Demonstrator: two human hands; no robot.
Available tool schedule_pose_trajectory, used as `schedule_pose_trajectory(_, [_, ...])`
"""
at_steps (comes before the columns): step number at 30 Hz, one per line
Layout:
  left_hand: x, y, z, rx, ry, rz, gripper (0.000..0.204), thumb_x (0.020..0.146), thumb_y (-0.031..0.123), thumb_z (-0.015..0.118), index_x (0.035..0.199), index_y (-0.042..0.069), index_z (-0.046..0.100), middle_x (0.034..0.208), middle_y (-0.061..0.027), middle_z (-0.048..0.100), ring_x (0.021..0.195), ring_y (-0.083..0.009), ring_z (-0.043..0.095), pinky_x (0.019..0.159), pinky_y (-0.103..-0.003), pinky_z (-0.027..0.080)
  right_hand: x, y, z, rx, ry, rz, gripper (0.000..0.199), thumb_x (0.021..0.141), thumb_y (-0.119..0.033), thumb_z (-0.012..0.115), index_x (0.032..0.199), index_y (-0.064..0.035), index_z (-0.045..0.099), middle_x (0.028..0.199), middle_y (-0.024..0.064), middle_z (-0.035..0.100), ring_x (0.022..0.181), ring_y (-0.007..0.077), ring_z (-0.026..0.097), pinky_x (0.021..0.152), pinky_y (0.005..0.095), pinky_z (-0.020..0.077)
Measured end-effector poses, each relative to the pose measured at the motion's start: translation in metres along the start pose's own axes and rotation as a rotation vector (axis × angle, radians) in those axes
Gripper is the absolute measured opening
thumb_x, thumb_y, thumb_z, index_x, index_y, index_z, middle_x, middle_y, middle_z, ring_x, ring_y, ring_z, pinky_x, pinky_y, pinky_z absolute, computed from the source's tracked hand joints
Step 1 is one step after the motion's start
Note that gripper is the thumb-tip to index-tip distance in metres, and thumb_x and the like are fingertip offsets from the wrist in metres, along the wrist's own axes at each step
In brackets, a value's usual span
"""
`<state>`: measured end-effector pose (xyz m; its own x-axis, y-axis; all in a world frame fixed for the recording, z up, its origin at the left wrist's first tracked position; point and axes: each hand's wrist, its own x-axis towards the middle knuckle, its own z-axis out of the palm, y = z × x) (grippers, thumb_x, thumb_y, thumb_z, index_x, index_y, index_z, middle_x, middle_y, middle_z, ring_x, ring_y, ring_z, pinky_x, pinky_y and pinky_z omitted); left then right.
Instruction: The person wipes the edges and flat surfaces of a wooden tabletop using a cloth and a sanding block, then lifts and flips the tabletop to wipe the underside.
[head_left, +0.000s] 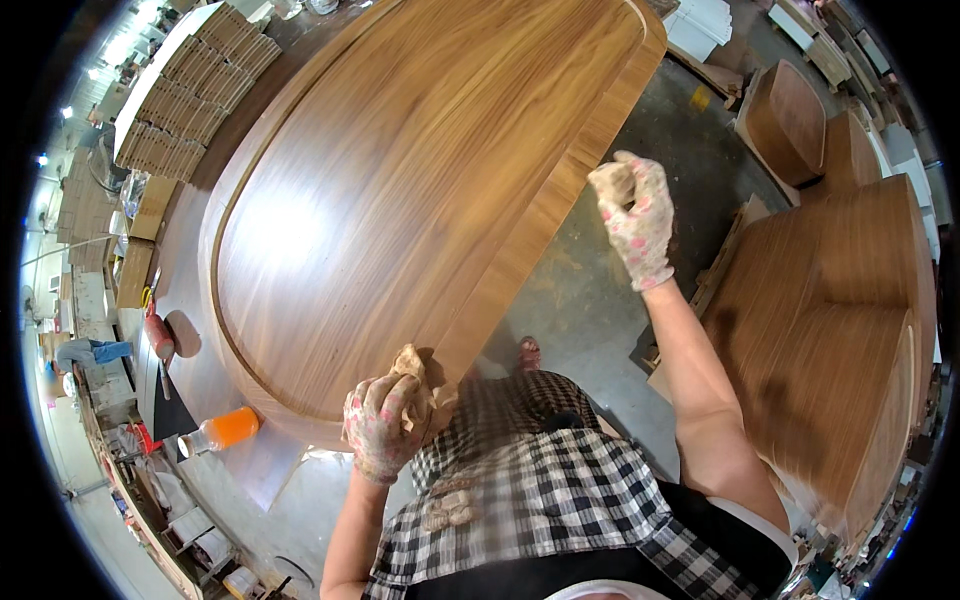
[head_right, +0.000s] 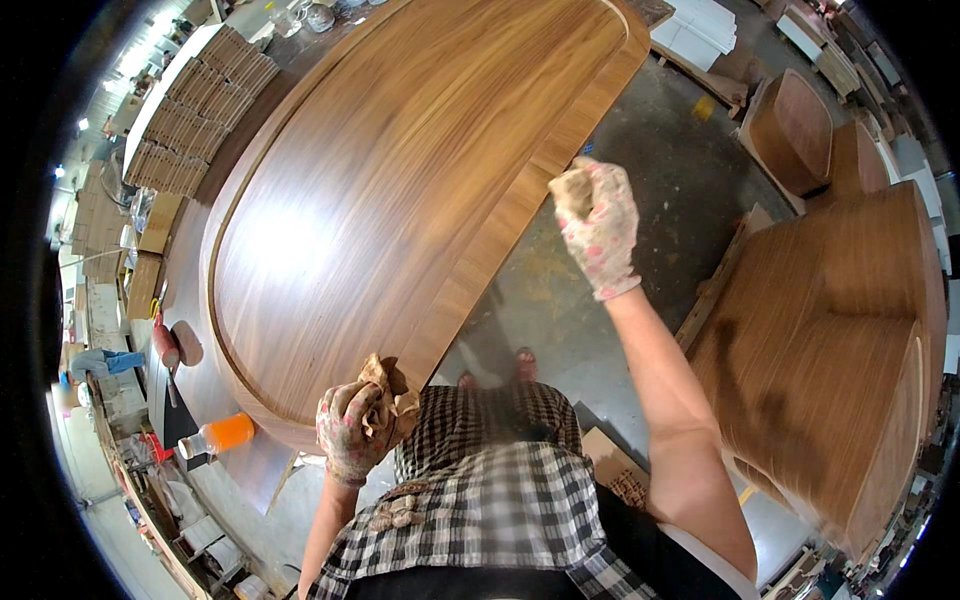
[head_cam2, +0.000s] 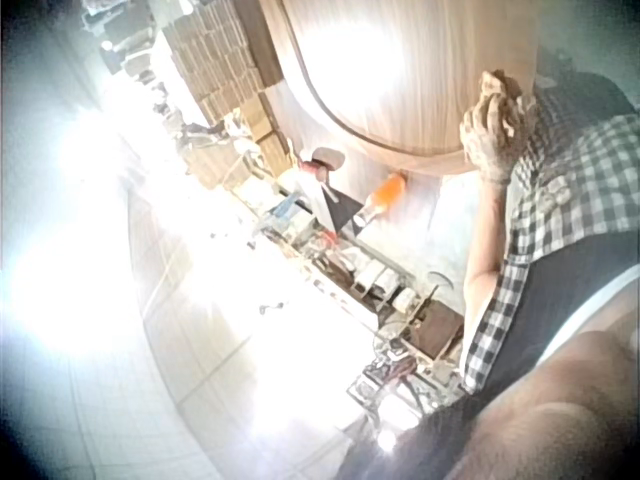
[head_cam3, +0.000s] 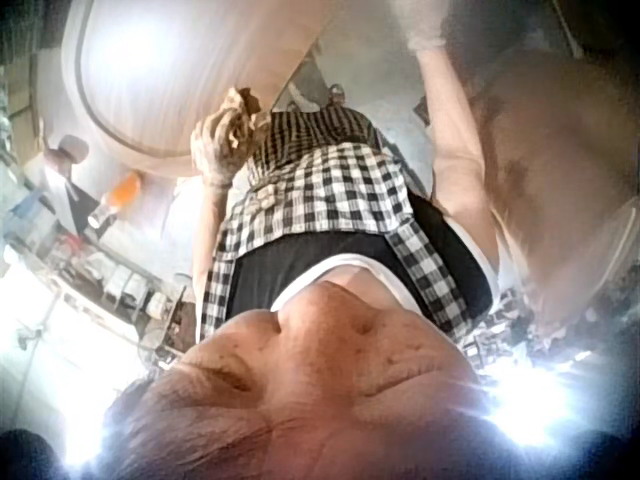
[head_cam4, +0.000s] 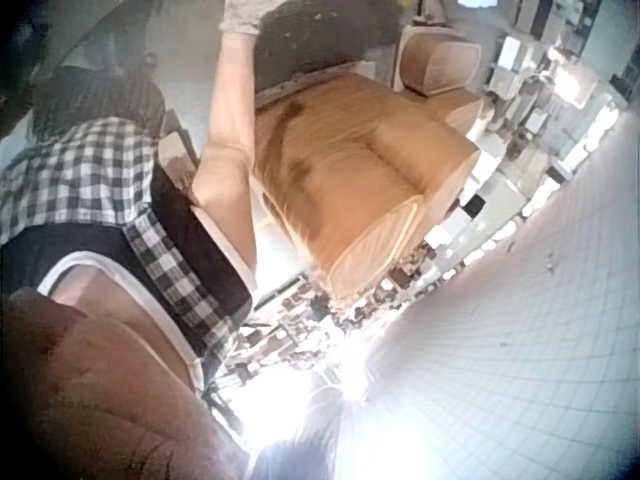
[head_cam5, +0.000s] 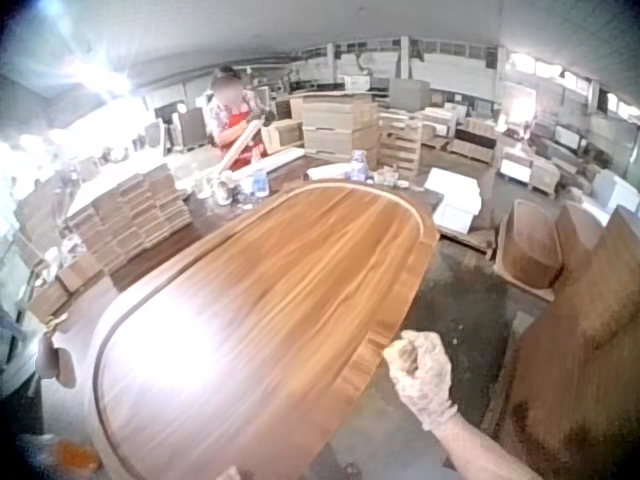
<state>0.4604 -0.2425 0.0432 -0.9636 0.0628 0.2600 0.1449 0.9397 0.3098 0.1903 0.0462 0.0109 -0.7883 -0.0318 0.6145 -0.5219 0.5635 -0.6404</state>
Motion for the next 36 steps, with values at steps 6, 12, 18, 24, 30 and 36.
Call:
schedule_pose_trajectory(6, [-0.011,-0.007,-0.015,-0.166,0.032,0.001,0.045,0.066,0.005,0.072,0.110,0.009,0.061,0.103,-0.0128,0.064,0.090,-0.0336,0.061,0.078,-0.044,0.049,-0.143,-0.116,0.013,0.292,-0.351,-0.116,0.039,0.077,-0.018,0.077,0.110,-0.0046,0.062,0.103,0.0109,0.063,0.097,0.0239,0.063,0.084,0.0381,0.0524])
schedule_pose_trajectory(12, [-0.037,-0.034,-0.049,-0.307,0.027,-0.006,0.043,0.067,0.003,0.074,0.108,0.008,0.062,0.098,-0.0127,0.064,0.085,-0.0336,0.062,0.074,-0.042,0.049,-0.171,-0.168,0.006,0.302,-0.420,0.032,0.041,0.079,-0.019,0.076,0.116,-0.0074,0.062,0.106,0.0123,0.063,0.096,0.0270,0.065,0.080,0.0386,0.0549])
schedule_pose_trajectory(18, [-0.077,-0.089,-0.080,-0.335,-0.049,0.035,0.041,0.068,0.006,0.076,0.106,0.008,0.064,0.098,-0.0122,0.065,0.088,-0.0339,0.062,0.076,-0.042,0.049,-0.192,-0.182,0.018,0.023,-0.328,-0.032,0.035,0.083,-0.018,0.075,0.112,-0.0057,0.061,0.103,0.0118,0.066,0.091,0.0250,0.066,0.077,0.0380,0.0579])
schedule_pose_trajectory(24, [-0.094,-0.115,-0.080,-0.238,-0.035,0.118,0.043,0.069,0.013,0.079,0.109,0.008,0.063,0.100,-0.0108,0.064,0.091,-0.0334,0.061,0.079,-0.043,0.048,-0.119,-0.114,0.008,-0.125,-0.082,0.108,0.039,0.081,-0.015,0.073,0.116,-0.0046,0.060,0.102,0.0110,0.061,0.092,0.0274,0.063,0.082,0.0371,0.0524])
schedule_pose_trajectory(30, [-0.087,-0.107,-0.074,-0.124,-0.051,0.205,0.054,0.065,0.012,0.082,0.114,0.009,0.060,0.116,-0.0115,0.059,0.111,-0.0369,0.055,0.089,-0.048,0.048,-0.165,-0.170,0.014,0.005,-0.154,0.030,0.032,0.082,-0.014,0.076,0.110,-0.0047,0.064,0.099,0.0108,0.065,0.092,0.0238,0.065,0.081,0.0352,0.0542])
schedule_pose_trajectory(36, [-0.089,-0.111,-0.064,-0.016,-0.164,0.163,0.067,0.062,0.023,0.085,0.122,0.013,0.056,0.122,-0.0088,0.058,0.115,-0.0355,0.054,0.088,-0.048,0.046,-0.149,-0.136,0.020,-0.156,-0.104,-0.005,0.032,0.081,-0.014,0.074,0.111,-0.0052,0.064,0.098,0.0124,0.064,0.089,0.0284,0.064,0.079,0.0382,0.0540])
